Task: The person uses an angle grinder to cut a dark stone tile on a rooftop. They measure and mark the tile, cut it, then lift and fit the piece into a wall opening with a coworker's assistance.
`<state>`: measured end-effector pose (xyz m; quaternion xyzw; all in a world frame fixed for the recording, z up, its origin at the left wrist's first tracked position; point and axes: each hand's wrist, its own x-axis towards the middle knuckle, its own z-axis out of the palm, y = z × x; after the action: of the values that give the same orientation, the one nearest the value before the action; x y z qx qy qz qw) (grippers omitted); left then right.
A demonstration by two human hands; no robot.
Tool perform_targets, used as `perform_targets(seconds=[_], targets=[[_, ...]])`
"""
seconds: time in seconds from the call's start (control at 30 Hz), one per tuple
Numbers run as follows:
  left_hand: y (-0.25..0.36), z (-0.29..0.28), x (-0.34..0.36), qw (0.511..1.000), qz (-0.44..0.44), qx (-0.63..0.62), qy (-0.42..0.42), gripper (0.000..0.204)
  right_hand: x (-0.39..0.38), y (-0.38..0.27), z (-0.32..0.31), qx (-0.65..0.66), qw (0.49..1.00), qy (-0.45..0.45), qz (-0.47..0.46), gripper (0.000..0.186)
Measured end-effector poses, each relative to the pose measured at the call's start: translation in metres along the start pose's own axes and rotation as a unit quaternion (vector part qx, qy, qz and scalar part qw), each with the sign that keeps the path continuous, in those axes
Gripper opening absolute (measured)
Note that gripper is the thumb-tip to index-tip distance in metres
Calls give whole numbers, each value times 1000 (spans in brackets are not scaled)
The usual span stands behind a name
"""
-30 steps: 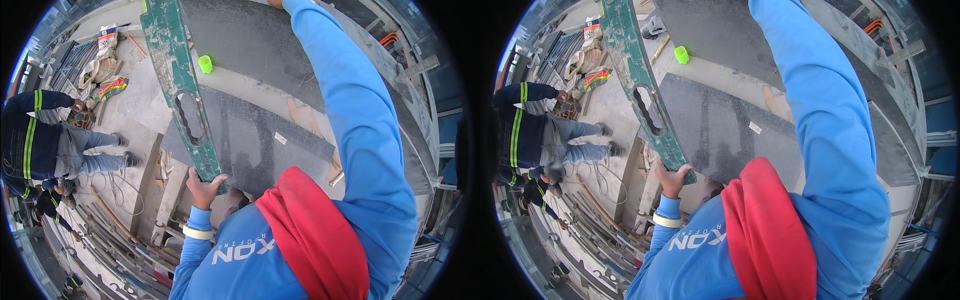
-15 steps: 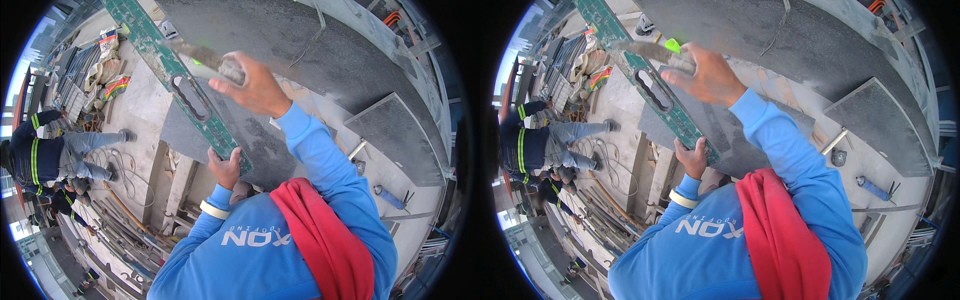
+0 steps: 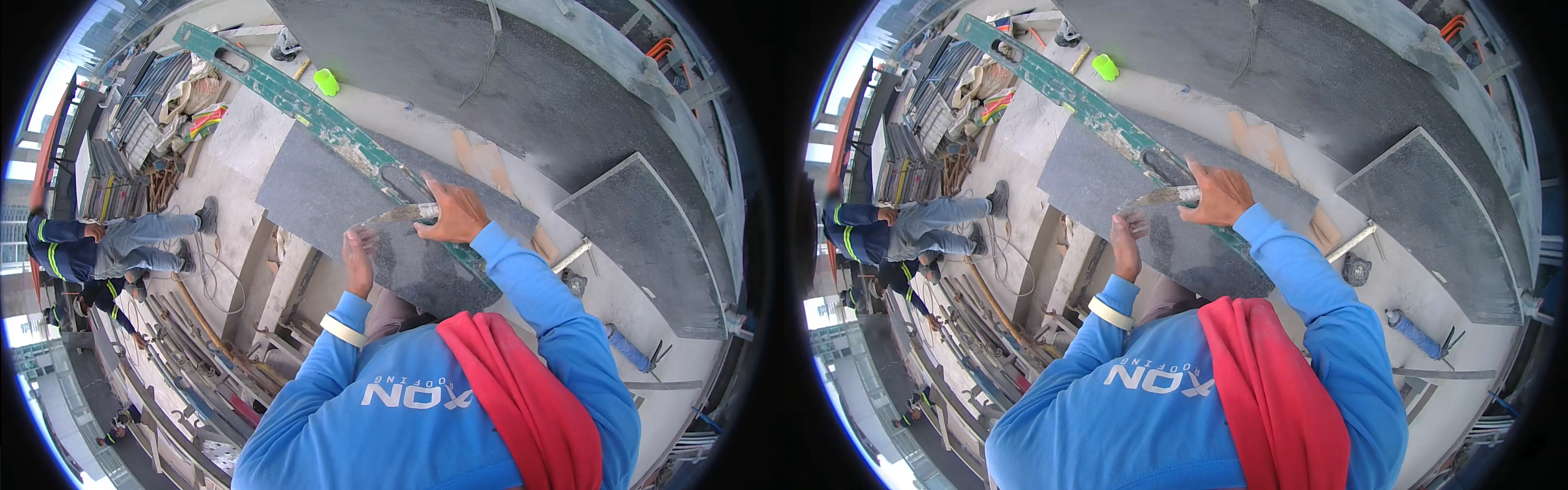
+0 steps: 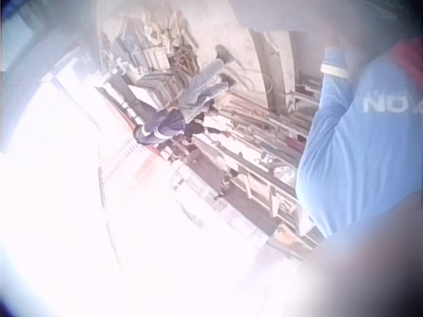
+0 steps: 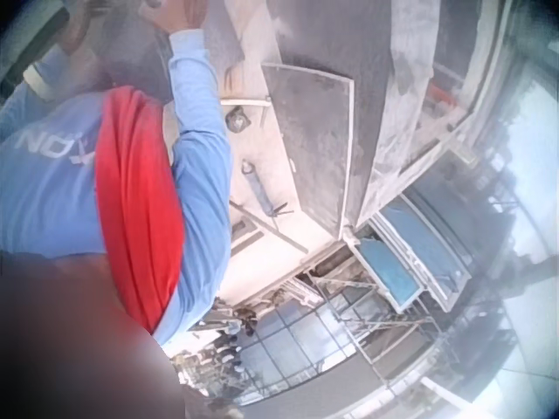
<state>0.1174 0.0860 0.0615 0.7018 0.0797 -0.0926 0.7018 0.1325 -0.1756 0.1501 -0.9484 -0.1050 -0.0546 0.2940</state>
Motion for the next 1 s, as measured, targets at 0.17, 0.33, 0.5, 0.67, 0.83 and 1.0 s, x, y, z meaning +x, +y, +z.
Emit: perform_targets(seconds=[0.17,0.33,0.5,0.67,0.83,1.0], targets=[[10,-55,116,989,2,105,101,79,-67,80,-21,-73,988,-137,-14,95],[-1,-23,228,968,12,149,203,82,-82,119,-13,-117,970,-212,5,94],[-15,29,277,886,-7,376,271,79,-56,159,-3,-71,972,-223,33,95],[-17,65,295,847,56,452,274,65,-31,189,-5,-76,979,-185,35,91],[-27,73,302,847,43,457,267,58,-32,187,-3,-53,973,-203,99,94],[-27,70,303,847,39,462,260,55,-74,185,-17,-77,972,-163,151,101]])
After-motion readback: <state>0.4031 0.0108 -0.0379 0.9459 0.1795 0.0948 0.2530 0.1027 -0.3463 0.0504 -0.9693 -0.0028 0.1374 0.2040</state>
